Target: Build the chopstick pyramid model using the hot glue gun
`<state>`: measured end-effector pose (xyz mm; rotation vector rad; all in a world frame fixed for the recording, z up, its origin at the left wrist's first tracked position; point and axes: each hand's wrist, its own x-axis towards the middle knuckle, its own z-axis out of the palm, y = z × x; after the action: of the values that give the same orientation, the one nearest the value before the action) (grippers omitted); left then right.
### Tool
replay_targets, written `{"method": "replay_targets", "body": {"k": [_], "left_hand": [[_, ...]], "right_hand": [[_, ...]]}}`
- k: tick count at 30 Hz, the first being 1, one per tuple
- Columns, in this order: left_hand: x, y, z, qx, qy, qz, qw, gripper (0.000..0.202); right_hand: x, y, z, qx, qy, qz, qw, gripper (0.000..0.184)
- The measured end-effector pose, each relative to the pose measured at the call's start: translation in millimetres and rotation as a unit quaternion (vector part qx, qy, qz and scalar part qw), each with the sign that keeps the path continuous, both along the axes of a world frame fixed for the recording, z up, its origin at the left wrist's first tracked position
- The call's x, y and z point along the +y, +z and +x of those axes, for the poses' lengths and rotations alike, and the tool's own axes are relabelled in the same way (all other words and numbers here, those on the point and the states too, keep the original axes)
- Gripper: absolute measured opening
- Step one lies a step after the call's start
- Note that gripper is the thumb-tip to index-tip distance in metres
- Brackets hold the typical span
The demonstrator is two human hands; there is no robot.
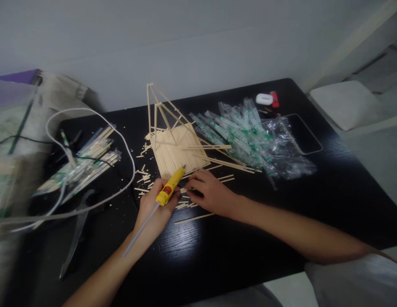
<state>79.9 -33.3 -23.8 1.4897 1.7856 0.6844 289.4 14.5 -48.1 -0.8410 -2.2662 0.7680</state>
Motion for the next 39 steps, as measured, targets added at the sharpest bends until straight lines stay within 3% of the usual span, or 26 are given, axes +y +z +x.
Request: {"method": "replay_targets", "body": {"k": [13,21,24,29,34,39], "left_hand": [[2.7,5.9,0.0,0.003,-0.009,-0.006,1.0,0.015],[1.8,0.9,-2.1,0.006,-0.011,0.0,1.0,0.018],[2.2,3.2,-9.6,-0.006,-0.013,0.01,1.0,0.024],[3.2,19.3,-38.4,-0.008,-0.016,0.063,0.998,0.04],[-5.6,29.1,-65.6,0.049,-0.102,0.075,0.991,0.036],[-13.9,32.8,-70.5,0.097,-0.173,0.079,0.977,0.033]], "right_hand": [[2.8,0.3,0.4,0.018,0.019,0.008,1.0,0.012],[4.1,-1.9,0.5,0.046,0.021,0.015,0.999,0.012],[4.5,-1.7,0.8,0.049,0.022,0.013,0.998,0.012],[4.1,-1.9,0.9,0.042,0.02,-0.005,0.999,0.013],[2.4,-1.0,0.9,0.04,-0.003,-0.045,0.998,0.011],[1.3,0.5,0.7,0.027,-0.009,-0.066,0.997,0.018]]}}
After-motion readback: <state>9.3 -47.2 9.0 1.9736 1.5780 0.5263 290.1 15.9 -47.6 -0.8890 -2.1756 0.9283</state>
